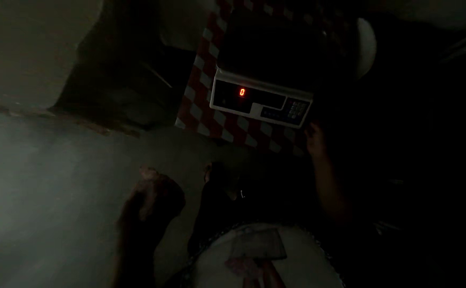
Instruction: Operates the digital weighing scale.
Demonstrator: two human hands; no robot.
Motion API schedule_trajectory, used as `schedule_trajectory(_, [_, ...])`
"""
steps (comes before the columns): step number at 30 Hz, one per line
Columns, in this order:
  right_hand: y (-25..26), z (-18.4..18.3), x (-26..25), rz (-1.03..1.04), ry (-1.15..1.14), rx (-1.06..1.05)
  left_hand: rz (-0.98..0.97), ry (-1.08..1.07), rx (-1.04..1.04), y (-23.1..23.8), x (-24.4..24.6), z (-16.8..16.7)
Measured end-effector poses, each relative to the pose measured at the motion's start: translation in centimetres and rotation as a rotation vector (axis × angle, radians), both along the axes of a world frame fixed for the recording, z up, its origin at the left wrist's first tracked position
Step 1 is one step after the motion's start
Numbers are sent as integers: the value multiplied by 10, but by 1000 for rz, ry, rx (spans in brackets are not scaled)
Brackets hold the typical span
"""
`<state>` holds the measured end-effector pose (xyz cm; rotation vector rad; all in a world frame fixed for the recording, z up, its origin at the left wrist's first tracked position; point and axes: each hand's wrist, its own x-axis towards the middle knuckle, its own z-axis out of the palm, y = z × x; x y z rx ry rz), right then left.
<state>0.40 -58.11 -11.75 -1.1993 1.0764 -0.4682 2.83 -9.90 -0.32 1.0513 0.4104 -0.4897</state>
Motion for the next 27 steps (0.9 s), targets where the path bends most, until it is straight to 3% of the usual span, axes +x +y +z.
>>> schedule_trajectory(4, [7, 14, -4, 93, 94, -11, 50, 31, 0, 2, -5, 2])
schedule_trajectory(15, [3, 3, -6, 113, 5, -68, 63, -40, -50, -6, -6, 8])
schedule_trajectory(17, [17, 27, -6, 91, 33, -42, 47, -28, 19, -8, -7, 13])
schedule_trajectory(19, [45, 91, 2, 65, 153, 69, 27, -32, 26, -8, -8, 13])
schedule_trajectory(21, [64, 126, 6, 40, 181, 52, -41, -101, -18, -6, -7, 9])
schedule_trajectory(24, [55, 108, -6, 77, 116, -26, -144, -163, -66, 4, -4, -2])
schedule_trajectory(27, [23, 44, -32, 238, 51, -175, -307, -269, -205, 23, 8, -30])
